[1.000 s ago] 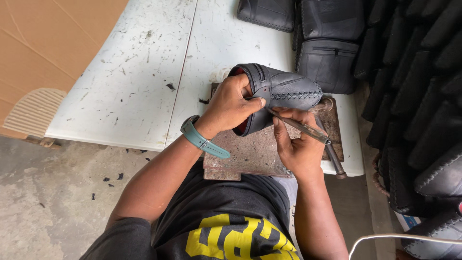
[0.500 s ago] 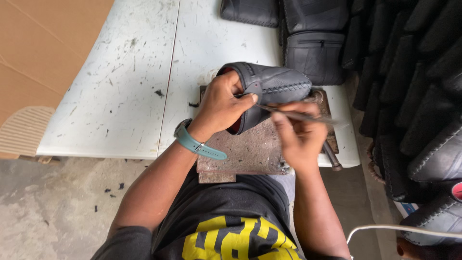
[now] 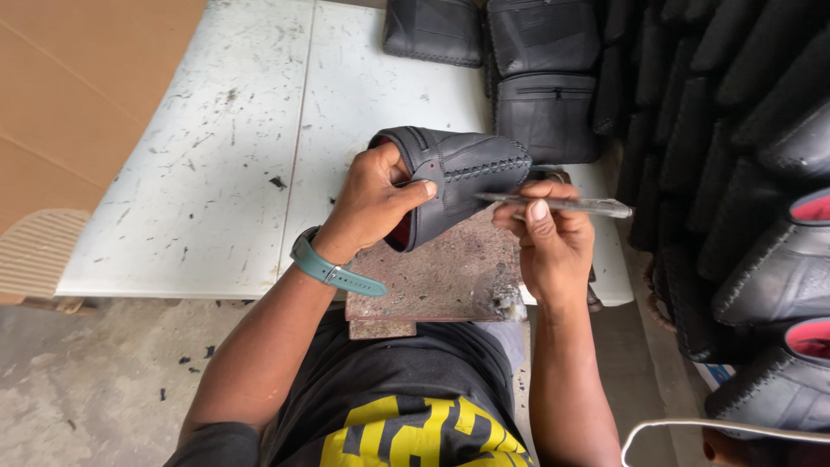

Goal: The person uses a metal awl and a hammer to work on the stitching of a black leather slip-on shoe. They repeatedly puncture the seam and tap the awl with the hammer while holding the shoe on a wooden block.

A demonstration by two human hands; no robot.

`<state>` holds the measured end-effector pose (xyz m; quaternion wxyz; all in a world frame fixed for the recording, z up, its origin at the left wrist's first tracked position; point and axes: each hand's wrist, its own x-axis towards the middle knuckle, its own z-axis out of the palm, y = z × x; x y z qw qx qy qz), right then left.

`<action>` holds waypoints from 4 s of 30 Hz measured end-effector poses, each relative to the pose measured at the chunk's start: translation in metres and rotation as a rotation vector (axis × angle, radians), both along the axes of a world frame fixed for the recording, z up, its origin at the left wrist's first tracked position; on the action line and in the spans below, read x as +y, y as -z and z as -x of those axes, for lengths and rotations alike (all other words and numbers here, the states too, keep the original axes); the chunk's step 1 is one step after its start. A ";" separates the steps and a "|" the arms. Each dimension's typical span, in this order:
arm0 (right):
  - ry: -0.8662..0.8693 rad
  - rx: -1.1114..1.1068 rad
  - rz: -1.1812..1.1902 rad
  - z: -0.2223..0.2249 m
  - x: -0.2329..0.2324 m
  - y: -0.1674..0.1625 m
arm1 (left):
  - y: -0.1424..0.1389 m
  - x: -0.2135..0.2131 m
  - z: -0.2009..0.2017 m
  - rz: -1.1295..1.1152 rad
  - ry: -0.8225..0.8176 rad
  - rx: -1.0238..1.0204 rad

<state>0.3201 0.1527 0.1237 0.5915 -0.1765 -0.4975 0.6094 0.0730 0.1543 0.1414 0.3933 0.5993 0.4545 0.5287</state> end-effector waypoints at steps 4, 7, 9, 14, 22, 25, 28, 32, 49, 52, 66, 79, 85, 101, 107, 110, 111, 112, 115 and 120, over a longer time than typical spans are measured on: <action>0.097 -0.188 -0.080 0.015 -0.011 0.005 | 0.004 -0.002 0.001 -0.015 -0.014 -0.006; 0.176 -0.349 -0.225 0.026 -0.020 0.010 | 0.007 -0.003 0.002 -0.026 -0.016 -0.024; 0.198 -0.320 -0.204 0.027 -0.020 0.010 | 0.009 -0.003 0.005 -0.036 -0.018 -0.046; 0.262 -0.157 -0.148 0.014 -0.005 0.002 | 0.013 0.001 0.016 -0.011 -0.025 -0.188; 0.026 -0.326 -0.138 0.015 -0.005 0.022 | 0.007 0.004 0.023 -0.062 -0.059 -0.223; -0.133 -0.340 -0.064 0.035 0.003 0.037 | -0.009 0.000 0.055 -0.190 -0.148 -0.125; -0.284 -0.363 0.011 0.077 0.014 0.049 | -0.026 -0.004 0.092 -0.340 -0.238 0.054; -0.208 -0.942 -0.279 0.143 0.019 0.049 | -0.034 -0.018 0.118 -0.416 -0.215 0.064; -0.196 -0.770 -0.125 0.129 0.048 0.046 | -0.025 -0.021 0.128 -0.412 -0.272 0.115; -0.228 -0.641 -0.199 0.115 0.047 0.054 | -0.025 -0.020 0.122 -0.379 -0.227 0.059; -0.299 -0.272 -0.038 0.115 0.001 0.020 | -0.001 -0.001 0.135 -0.382 -0.340 -0.231; 0.128 -0.504 -0.793 0.140 -0.038 -0.062 | 0.002 0.021 0.072 -0.306 -0.344 -0.637; 0.039 -0.632 -0.756 0.130 -0.037 -0.062 | 0.003 0.014 0.074 -0.321 -0.288 -0.628; -0.183 0.023 -0.240 0.105 -0.029 -0.067 | 0.009 0.009 0.073 -0.218 -0.236 -0.715; -0.342 0.201 -0.124 0.061 -0.022 -0.059 | 0.006 0.008 0.063 -0.147 -0.099 -0.901; -0.406 0.291 -0.007 0.049 -0.014 -0.043 | 0.007 0.008 0.053 -0.145 -0.082 -0.886; -0.415 0.322 0.030 0.048 -0.012 -0.038 | 0.008 0.008 0.050 -0.143 -0.064 -0.896; -0.430 0.346 0.055 0.047 -0.009 -0.034 | 0.008 0.007 0.049 -0.144 -0.047 -0.903; -0.469 0.416 0.117 0.049 -0.005 -0.028 | 0.007 0.008 0.040 -0.107 -0.035 -0.933; -0.423 0.461 0.081 0.051 -0.006 -0.031 | 0.000 0.013 0.023 -0.031 -0.045 -1.001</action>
